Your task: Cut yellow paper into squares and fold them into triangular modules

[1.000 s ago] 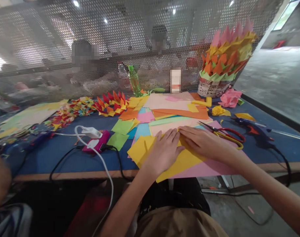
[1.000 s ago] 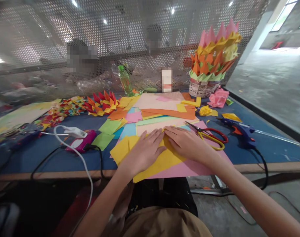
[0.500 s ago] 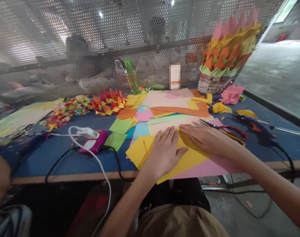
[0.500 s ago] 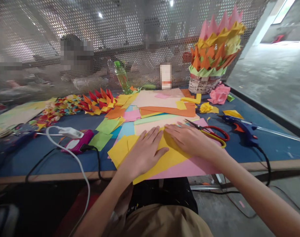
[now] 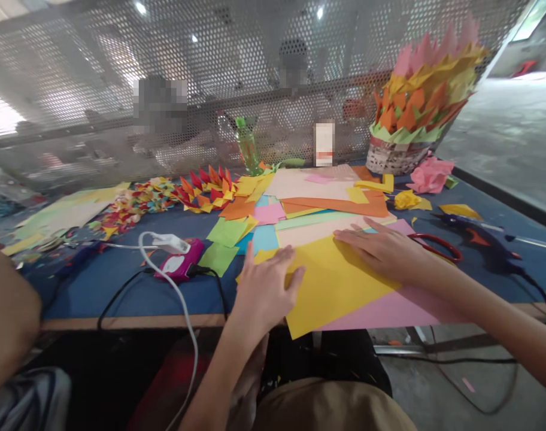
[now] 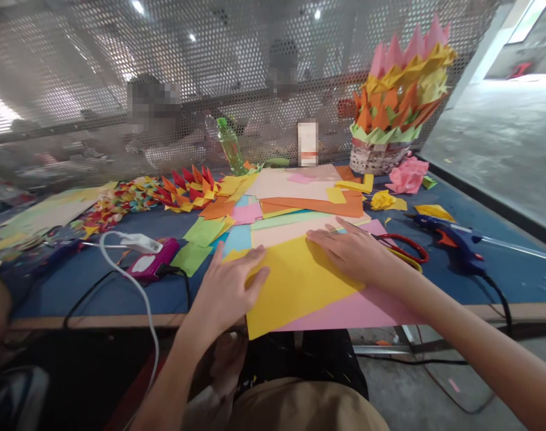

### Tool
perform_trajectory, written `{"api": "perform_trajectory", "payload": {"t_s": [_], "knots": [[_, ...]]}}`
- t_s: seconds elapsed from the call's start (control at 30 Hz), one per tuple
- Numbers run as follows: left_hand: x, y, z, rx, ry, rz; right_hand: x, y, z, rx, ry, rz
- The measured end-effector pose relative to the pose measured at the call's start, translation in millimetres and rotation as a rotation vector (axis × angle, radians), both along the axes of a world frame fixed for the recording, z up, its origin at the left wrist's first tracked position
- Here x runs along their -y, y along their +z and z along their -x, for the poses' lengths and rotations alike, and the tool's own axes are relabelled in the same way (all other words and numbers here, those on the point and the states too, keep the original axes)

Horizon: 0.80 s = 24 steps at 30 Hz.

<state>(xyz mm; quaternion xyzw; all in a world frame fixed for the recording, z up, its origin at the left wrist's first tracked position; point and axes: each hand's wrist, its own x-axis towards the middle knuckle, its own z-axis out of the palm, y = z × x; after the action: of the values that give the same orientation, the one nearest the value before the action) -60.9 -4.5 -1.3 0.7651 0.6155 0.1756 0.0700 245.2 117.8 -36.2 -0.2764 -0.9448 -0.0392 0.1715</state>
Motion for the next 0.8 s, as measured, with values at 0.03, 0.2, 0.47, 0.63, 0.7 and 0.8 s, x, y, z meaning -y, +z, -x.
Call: {"api": "perform_trajectory", "payload": {"t_s": [0.03,0.2,0.47,0.63,0.7,0.8], "knots": [[2,1.2,8,0.016,0.018,0.008,0,-0.5,1,-0.004,-0.002,0.006],[6,-0.7,30,0.075,0.000,0.041,2,-0.1,-3,-0.033,-0.039,0.036],[3,-11.9,34,0.077,-0.047,0.008,-41,31.2,-37,0.002,-0.023,0.061],[1,-13.7,34,0.056,-0.048,-0.013,-77,33.4,-32,0.102,0.106,0.126],[-1,-14.2,35,0.046,-0.047,-0.024,-82,33.5,-29,0.117,0.115,0.145],[-4,-16.2,38,0.030,-0.050,-0.039,-80,35.7,-29,0.112,0.081,0.170]]}}
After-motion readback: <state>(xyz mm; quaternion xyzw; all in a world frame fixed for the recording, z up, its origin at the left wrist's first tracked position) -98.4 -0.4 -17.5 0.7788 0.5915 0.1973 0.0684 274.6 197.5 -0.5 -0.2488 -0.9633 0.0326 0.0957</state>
